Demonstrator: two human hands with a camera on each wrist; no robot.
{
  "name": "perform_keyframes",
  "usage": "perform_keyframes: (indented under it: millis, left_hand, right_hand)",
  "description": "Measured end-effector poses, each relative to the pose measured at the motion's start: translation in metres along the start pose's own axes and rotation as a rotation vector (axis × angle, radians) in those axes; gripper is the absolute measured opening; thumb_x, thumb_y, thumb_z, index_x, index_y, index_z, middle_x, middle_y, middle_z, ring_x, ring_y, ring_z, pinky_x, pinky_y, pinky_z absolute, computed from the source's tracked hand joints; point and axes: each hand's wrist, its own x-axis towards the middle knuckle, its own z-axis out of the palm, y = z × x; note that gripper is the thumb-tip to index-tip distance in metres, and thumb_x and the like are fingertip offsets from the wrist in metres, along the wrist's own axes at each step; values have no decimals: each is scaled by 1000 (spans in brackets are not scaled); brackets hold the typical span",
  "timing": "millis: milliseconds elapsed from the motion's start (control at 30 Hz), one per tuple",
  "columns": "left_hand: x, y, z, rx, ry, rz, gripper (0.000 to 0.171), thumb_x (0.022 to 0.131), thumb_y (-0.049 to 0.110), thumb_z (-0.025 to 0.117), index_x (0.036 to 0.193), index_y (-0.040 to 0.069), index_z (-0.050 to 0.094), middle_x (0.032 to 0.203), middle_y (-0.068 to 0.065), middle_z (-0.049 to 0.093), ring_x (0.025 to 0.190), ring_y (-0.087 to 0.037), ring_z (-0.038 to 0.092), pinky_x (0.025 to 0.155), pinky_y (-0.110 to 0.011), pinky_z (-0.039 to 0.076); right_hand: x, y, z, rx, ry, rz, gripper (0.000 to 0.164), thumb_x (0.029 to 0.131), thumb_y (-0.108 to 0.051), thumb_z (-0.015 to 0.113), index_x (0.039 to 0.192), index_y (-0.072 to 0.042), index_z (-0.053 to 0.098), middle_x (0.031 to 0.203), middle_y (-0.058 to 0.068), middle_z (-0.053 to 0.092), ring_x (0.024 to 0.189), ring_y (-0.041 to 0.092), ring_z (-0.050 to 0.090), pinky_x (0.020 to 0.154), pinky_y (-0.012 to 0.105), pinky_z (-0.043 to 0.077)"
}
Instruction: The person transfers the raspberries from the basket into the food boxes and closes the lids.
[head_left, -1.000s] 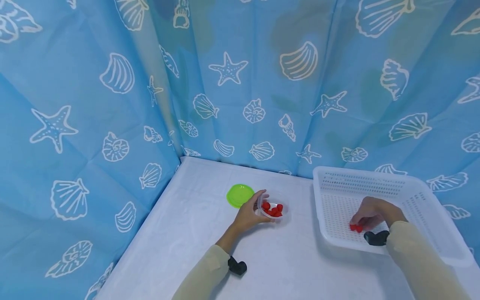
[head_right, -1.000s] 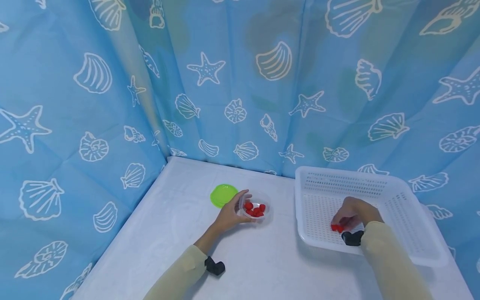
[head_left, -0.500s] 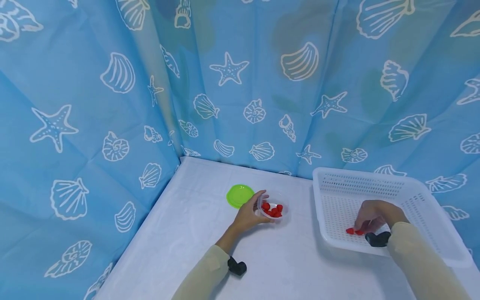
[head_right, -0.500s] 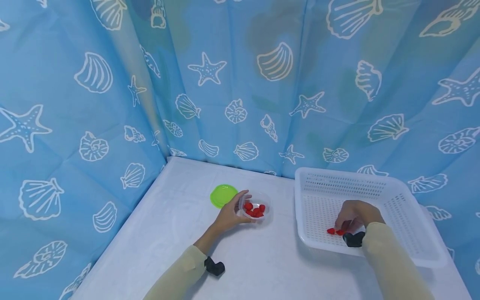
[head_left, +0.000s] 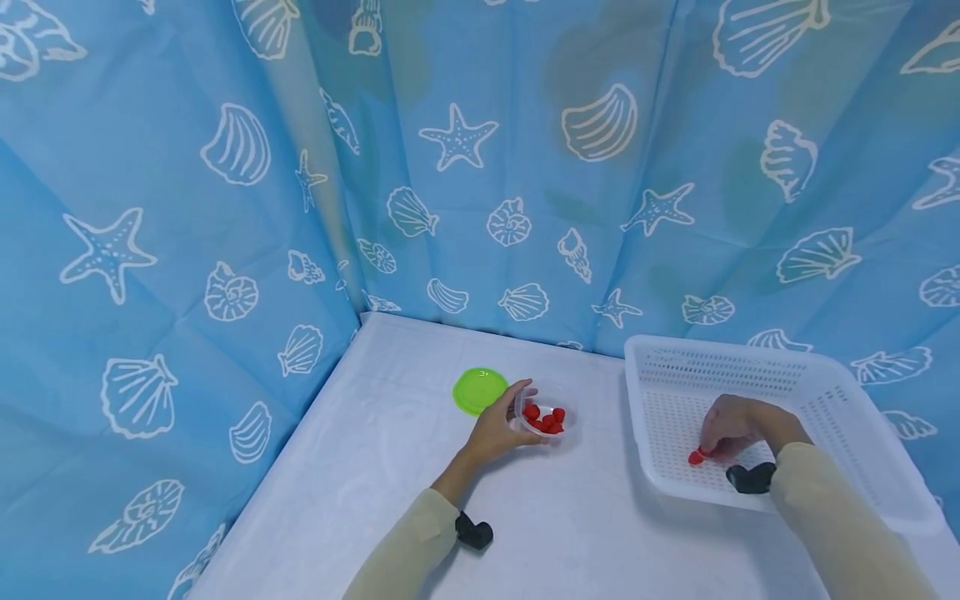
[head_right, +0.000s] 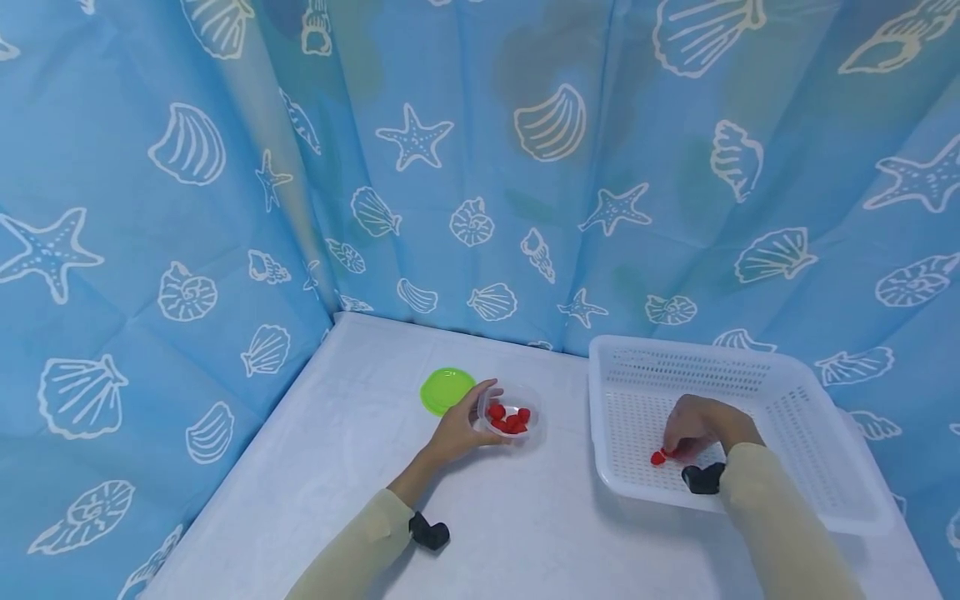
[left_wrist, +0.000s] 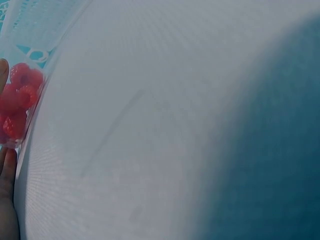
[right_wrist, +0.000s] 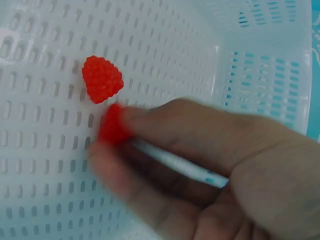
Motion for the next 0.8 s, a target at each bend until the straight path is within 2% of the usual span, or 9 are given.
perform_keyframes:
  millis: [100,233,333,467,667,800]
  left_hand:
    - [0,0,0,-1,10,8,94,70,31,89,149,28,38,138,11,54,127,-9,49,98,-31,47]
    - [0,-1,-1,-6,10,16,93,71,31,88,149,28,39,138,12,54,127,-9,49,99,-32,47]
    - [0,-1,0,-7,6,12,93,71,32,88,149,28,38,138,14,53,127,-8,49,99,-31,47]
    - [0,-3,0,0,5,7,94,70,33,89,149,28,38,137,15,53,126,-6,49,99,-30,46]
    - [1,-5,-1,7,2,4,95,70,33,89,149,28,38,137,15,54,125,-6,49,100,-30,45]
    - [1,-5,0,10,0,0,94,70,35,88,149,29,37,137,17,53,127,-6,48,99,-31,46]
  right_hand:
    - [7,4,-2,-27,47,-55,75,60,-27,93,124,-3,60,94,13,68,71,25,69,65,44,59]
    - [12,9,0,-65,74,-97,56,66,-33,90,110,-5,70,94,10,68,72,22,68,69,44,59]
    - [13,9,3,-55,69,-97,47,69,-32,88,104,-4,72,92,9,69,71,21,68,69,41,59]
    - [10,4,5,-40,58,-94,47,73,-31,85,107,-1,69,89,10,69,70,22,69,67,38,59]
    - [10,2,9,-107,23,-131,38,69,-32,88,93,-6,73,85,6,68,71,20,67,68,33,59]
    - [13,2,11,-149,22,-144,37,67,-34,89,89,-9,73,85,4,68,71,19,66,70,34,59]
